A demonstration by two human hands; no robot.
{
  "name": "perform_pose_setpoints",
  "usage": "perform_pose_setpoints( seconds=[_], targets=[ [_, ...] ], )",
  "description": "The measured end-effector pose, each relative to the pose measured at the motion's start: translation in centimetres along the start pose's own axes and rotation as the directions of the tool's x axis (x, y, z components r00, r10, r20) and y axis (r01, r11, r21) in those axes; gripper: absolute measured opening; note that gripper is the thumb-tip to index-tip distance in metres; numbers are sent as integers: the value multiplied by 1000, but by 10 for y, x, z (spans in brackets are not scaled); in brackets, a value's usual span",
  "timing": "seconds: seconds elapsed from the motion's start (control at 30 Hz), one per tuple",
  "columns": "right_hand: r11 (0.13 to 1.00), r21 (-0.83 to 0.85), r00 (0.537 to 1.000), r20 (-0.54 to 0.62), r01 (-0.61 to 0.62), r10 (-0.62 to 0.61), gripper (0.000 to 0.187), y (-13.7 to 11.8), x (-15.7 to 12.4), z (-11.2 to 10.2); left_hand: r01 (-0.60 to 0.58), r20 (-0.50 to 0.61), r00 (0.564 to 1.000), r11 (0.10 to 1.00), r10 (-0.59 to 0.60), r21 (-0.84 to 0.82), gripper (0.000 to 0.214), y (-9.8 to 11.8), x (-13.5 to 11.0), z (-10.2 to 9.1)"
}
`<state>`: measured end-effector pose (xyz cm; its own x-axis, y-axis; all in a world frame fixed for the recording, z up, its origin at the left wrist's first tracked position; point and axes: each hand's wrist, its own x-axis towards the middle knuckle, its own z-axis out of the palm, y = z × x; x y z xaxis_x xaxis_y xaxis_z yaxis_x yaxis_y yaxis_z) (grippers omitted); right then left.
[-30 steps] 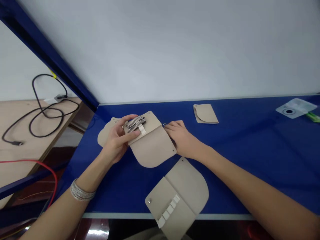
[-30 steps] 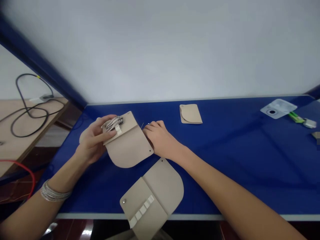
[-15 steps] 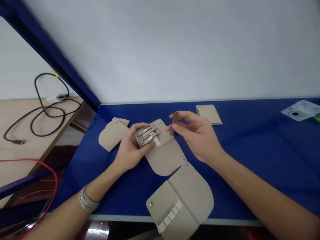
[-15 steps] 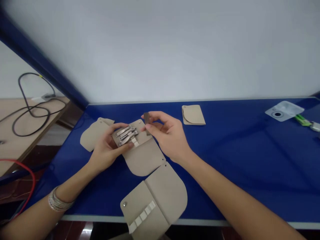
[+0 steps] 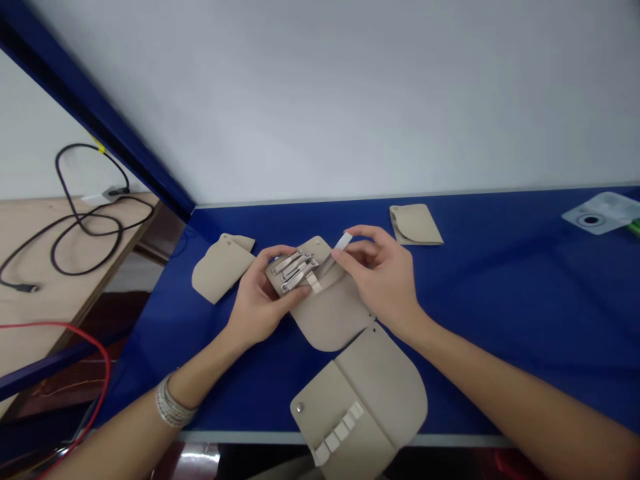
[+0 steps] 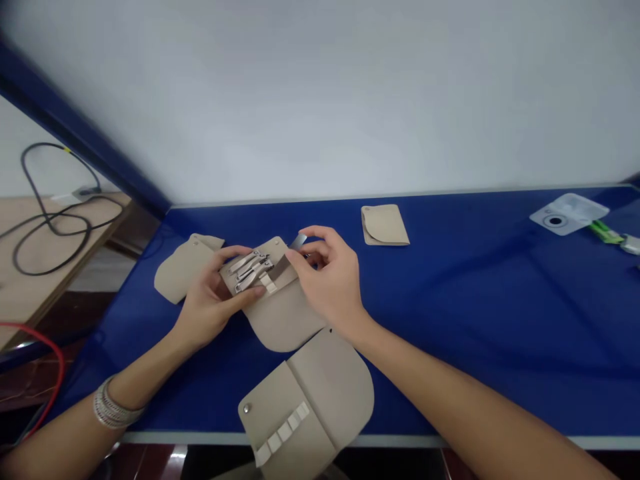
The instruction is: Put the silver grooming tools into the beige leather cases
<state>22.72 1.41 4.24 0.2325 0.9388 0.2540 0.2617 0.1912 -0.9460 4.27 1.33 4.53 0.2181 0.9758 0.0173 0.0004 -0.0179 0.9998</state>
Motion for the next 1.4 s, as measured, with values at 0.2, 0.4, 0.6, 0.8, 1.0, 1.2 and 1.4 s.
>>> perform_pose_setpoints(
  seconds=[0.2, 0.4, 0.6, 0.8, 1.0, 1.2, 1.4],
  targets=[
    [981, -180, 997, -8, 74, -76, 23, 0, -9, 3, 32, 9, 999, 998, -31, -61, 57, -1, 0, -2],
    [873, -327, 932, 98, 362, -350, 17, -5, -5, 0, 66, -118, 989, 983, -87, -170, 51, -2, 7, -12],
    [847, -414, 943, 141, 332, -300, 21, 23, 33, -26, -42, -305, 951, 953, -55, -301, 45, 16, 26, -38],
    [680, -494, 814, 510, 542, -278, 29, 27, 42, -6, -178, -401, 916, 917, 22, -358, 38, 26, 34, -52],
    [568, -471, 671, 711, 675, -208, 21, 23, 54, 6, -20, -378, 916, 924, -136, -382, 38, 18, 34, -46],
    [490, -424, 582, 781, 762, -229, 24, 23, 52, -5, 71, -348, 922, 957, -171, -283, 38, 11, 34, -42],
    [768, -303, 736, 607, 564, -300, 25, 16, 62, -25, 66, -324, 935, 968, -144, -241, 41, 5, 33, -43]
  ],
)
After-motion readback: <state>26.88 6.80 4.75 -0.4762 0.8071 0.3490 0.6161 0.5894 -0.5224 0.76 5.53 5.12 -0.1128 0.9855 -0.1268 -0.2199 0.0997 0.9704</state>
